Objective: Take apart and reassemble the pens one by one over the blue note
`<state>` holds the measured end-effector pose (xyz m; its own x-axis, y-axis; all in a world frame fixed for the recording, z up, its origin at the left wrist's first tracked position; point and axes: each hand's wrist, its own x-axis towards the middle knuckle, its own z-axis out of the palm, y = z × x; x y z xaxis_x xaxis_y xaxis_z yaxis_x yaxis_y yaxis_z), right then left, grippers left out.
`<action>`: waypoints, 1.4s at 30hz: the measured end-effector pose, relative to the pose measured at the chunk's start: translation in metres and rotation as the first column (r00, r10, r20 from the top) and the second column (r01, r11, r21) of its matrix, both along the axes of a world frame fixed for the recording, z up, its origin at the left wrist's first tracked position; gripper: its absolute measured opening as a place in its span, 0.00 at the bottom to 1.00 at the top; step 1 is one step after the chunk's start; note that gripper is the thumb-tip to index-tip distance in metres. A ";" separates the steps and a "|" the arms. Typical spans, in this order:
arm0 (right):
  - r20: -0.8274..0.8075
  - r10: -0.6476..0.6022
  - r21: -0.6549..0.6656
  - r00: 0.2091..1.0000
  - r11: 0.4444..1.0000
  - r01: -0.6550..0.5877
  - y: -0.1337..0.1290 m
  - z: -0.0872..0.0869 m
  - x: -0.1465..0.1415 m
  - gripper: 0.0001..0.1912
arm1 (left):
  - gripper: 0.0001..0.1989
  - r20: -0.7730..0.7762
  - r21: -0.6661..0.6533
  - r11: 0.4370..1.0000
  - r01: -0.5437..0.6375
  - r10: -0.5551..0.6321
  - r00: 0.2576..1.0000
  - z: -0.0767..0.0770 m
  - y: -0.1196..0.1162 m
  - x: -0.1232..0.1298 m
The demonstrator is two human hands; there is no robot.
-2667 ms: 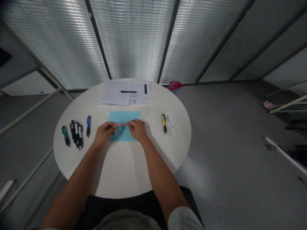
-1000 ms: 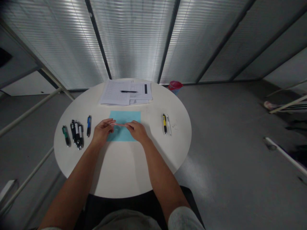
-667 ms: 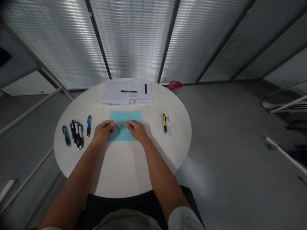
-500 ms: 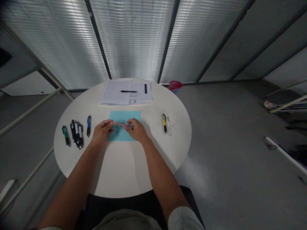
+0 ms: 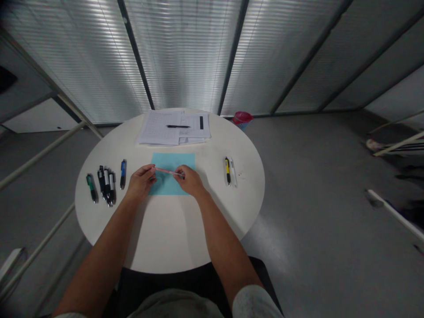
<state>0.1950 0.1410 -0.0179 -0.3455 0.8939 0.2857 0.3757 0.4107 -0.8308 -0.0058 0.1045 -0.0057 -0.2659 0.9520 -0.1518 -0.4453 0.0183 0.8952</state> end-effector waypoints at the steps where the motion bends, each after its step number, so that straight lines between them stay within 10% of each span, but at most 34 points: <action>1: -0.001 0.006 0.016 1.000 1.000 -0.006 0.000 0.000 0.000 0.07 | 0.16 0.003 0.006 1.000 0.001 -0.001 1.000 0.000 0.000 0.000; 42: 0.026 0.030 -0.064 0.999 0.998 -0.028 0.000 0.002 0.001 0.11 | 0.18 0.023 0.062 0.994 -0.085 0.084 0.996 0.004 0.000 0.000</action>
<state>0.1958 0.1406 -0.0156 -0.3781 0.8996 0.2188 0.3870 0.3682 -0.8454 -0.0056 0.1044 -0.0021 -0.3429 0.9342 -0.0986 -0.4614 -0.0760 0.8839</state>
